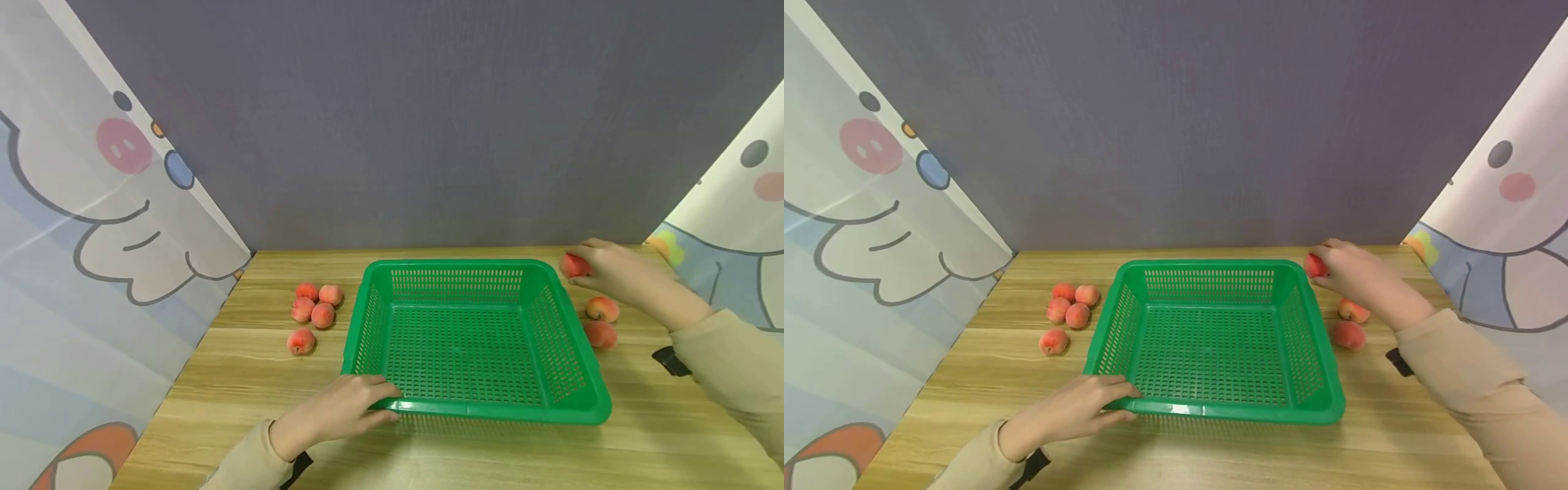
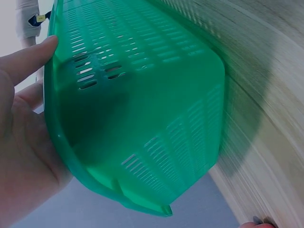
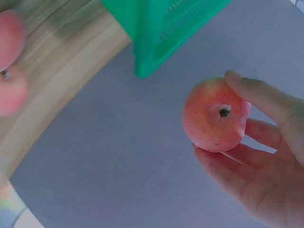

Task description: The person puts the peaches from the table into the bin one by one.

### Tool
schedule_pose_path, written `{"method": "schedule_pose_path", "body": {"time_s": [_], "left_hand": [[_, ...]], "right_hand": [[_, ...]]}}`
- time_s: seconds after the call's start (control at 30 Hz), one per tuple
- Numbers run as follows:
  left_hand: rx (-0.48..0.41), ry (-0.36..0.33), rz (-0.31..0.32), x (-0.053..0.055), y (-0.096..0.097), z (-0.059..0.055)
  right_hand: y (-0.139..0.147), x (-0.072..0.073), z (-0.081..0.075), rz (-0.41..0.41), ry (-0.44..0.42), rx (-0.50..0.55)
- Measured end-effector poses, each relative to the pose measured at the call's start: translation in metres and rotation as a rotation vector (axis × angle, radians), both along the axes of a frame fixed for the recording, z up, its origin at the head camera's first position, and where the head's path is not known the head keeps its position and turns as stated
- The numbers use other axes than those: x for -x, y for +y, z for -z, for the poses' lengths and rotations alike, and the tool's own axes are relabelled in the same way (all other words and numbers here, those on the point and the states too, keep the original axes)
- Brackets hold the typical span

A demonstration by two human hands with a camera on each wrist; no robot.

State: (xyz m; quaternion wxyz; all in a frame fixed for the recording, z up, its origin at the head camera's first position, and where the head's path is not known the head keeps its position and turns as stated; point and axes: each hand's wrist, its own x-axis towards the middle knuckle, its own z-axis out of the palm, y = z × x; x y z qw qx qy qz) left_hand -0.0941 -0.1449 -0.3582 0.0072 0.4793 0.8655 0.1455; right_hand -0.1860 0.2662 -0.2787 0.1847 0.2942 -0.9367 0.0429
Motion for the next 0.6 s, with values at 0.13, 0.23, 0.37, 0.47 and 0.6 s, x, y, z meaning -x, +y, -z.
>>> {"method": "schedule_pose_path", "body": {"time_s": [0.13,0.23,0.37,0.47,0.6], "left_hand": [[0.004,-0.011,-0.002,0.0,0.0,-0.001],[0.003,-0.019,-0.002,0.0,0.001,-0.001],[0.007,-0.024,-0.003,0.0,0.001,-0.001],[0.008,-0.027,-0.003,0.0,0.0,-0.002],[0.005,-0.035,-0.002,0.0,0.0,-0.002]], "right_hand": [[-0.015,0.006,-0.002,-0.053,-0.018,0.037],[-0.028,0.01,-0.004,-0.077,-0.047,0.055],[-0.045,0.014,-0.007,-0.087,-0.093,0.044],[-0.057,0.017,-0.008,-0.094,-0.126,0.048],[-0.073,0.02,-0.006,-0.084,-0.185,0.049]]}}
